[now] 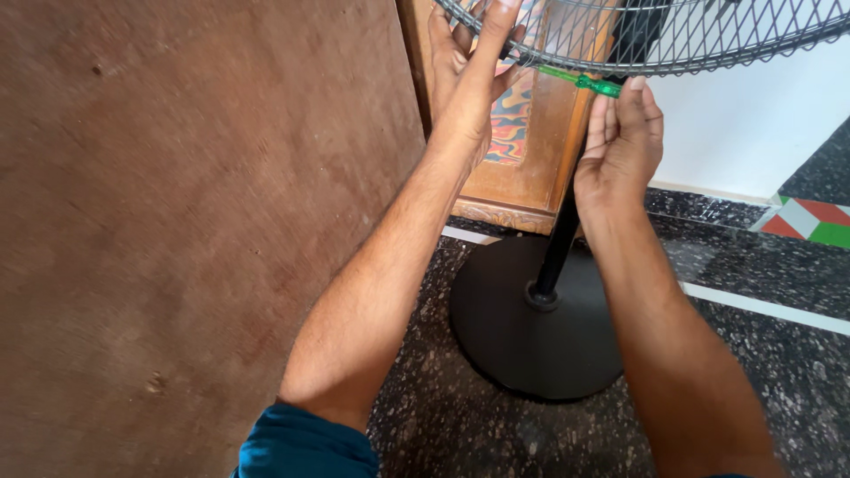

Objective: The person uses a green screwdriver to loosen and remove screws from the front grill of a standing electric fan. They then detach the grill and place it on the floor. The person continues to work on the fan's internal components using a blue screwdriver.

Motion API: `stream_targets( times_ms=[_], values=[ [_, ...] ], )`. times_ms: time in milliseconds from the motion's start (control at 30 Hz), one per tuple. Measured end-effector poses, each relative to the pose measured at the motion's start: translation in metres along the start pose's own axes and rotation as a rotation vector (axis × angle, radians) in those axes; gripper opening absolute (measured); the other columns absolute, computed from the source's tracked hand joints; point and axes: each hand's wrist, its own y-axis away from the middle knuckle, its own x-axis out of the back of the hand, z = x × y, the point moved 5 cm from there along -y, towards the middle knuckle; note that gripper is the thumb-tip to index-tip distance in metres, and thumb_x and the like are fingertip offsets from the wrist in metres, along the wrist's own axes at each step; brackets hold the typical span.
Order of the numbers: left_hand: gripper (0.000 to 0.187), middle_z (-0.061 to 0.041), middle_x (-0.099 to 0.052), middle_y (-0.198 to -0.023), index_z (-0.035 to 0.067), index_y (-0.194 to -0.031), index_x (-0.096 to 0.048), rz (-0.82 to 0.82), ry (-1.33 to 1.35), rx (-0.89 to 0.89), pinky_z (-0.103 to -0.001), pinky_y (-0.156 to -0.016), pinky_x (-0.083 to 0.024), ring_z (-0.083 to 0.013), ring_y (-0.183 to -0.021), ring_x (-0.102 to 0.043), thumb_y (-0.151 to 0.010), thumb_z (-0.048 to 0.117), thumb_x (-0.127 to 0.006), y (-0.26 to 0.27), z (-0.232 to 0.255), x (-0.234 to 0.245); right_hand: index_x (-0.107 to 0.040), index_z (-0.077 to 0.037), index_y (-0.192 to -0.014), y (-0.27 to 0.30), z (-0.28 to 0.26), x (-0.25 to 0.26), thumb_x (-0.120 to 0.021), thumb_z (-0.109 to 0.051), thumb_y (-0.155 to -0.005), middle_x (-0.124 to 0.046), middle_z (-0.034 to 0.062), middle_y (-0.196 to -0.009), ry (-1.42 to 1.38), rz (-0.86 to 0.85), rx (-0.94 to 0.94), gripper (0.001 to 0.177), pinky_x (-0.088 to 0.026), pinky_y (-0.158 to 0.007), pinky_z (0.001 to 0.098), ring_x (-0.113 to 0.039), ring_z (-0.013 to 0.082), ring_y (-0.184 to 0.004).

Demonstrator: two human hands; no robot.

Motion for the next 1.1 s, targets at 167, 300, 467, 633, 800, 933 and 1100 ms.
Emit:
stream_targets(
  times_ms=[167, 300, 467, 633, 800, 933, 1100],
  values=[
    [0.069, -0.008, -0.059, -0.135, 0.009, -0.142, -0.042, -0.015, -0.002, -0.01, -0.048, -0.094, -0.057, -0.0245, -0.116, -0.063, -0.092, 0.038, -0.081, 0.0, 0.0, 0.002, -0.054, -0.003, -0.125, 0.004, -0.002, -0.001, -0.067, 0.003, -0.095, -0.068, 0.0129, -0.116, 0.04, -0.043, 0.041, 0.033, -0.061, -0.103, 0.0291, -0.07, 0.0188, -0.108],
    [0.069, -0.007, -0.059, -0.133, 0.012, -0.142, -0.042, -0.002, -0.014, -0.007, -0.046, -0.092, -0.056, -0.0233, -0.114, -0.063, -0.093, 0.038, -0.083, 0.0, -0.002, 0.0, -0.054, 0.002, -0.127, -0.002, -0.003, -0.002, -0.067, 0.005, -0.097, -0.068, 0.0142, -0.119, -0.006, -0.058, 0.033, 0.032, -0.062, -0.106, 0.0302, -0.07, 0.0203, -0.111],
    [0.07, -0.006, -0.059, -0.134, 0.011, -0.142, -0.041, -0.01, -0.002, 0.0, -0.045, -0.093, -0.056, -0.0226, -0.115, -0.063, -0.091, 0.037, -0.081, 0.002, 0.001, -0.001, -0.053, 0.002, -0.126, -0.001, 0.002, -0.004, -0.068, 0.003, -0.101, -0.066, 0.0142, -0.119, -0.014, -0.037, 0.038, 0.029, -0.06, -0.107, 0.0294, -0.068, 0.0204, -0.112],
    [0.072, -0.008, -0.059, -0.135, 0.01, -0.143, -0.039, 0.008, -0.017, 0.0, -0.047, -0.092, -0.057, -0.0231, -0.114, -0.063, -0.093, 0.039, -0.082, 0.001, 0.003, -0.002, -0.052, -0.002, -0.125, 0.004, -0.002, -0.011, -0.066, 0.003, -0.099, -0.066, 0.0158, -0.119, 0.021, -0.051, 0.038, 0.031, -0.061, -0.107, 0.0326, -0.069, 0.0224, -0.113],
    [0.072, -0.008, -0.059, -0.136, 0.009, -0.143, -0.038, 0.015, -0.038, -0.01, -0.046, -0.093, -0.058, -0.0223, -0.113, -0.064, -0.093, 0.039, -0.081, 0.0, -0.001, 0.0, -0.051, -0.008, -0.133, -0.01, -0.005, 0.02, -0.055, 0.003, -0.1, -0.063, 0.0069, -0.112, 0.092, 0.004, 0.026, 0.035, -0.065, -0.095, 0.0372, -0.069, 0.0172, -0.104],
    [0.073, -0.009, -0.06, -0.132, 0.012, -0.143, -0.037, -0.007, -0.031, 0.004, -0.045, -0.09, -0.06, -0.0202, -0.112, -0.064, -0.092, 0.041, -0.08, -0.002, 0.0, 0.001, -0.057, -0.007, -0.144, -0.037, -0.025, 0.06, -0.046, -0.009, -0.105, -0.049, 0.0032, -0.096, 0.01, 0.013, 0.039, 0.041, -0.05, -0.063, 0.0317, -0.05, 0.015, -0.074],
    [0.072, -0.008, -0.064, -0.126, 0.011, -0.141, -0.043, 0.048, -0.12, 0.012, -0.041, -0.082, -0.059, -0.0183, -0.108, -0.065, -0.088, 0.046, -0.077, 0.001, 0.003, 0.001, -0.046, -0.018, -0.153, -0.05, -0.109, 0.08, -0.04, -0.077, -0.093, -0.051, 0.0094, -0.138, 0.602, 0.094, 0.302, 0.085, -0.042, -0.058, 0.0223, -0.048, 0.0182, -0.095]
  ],
)
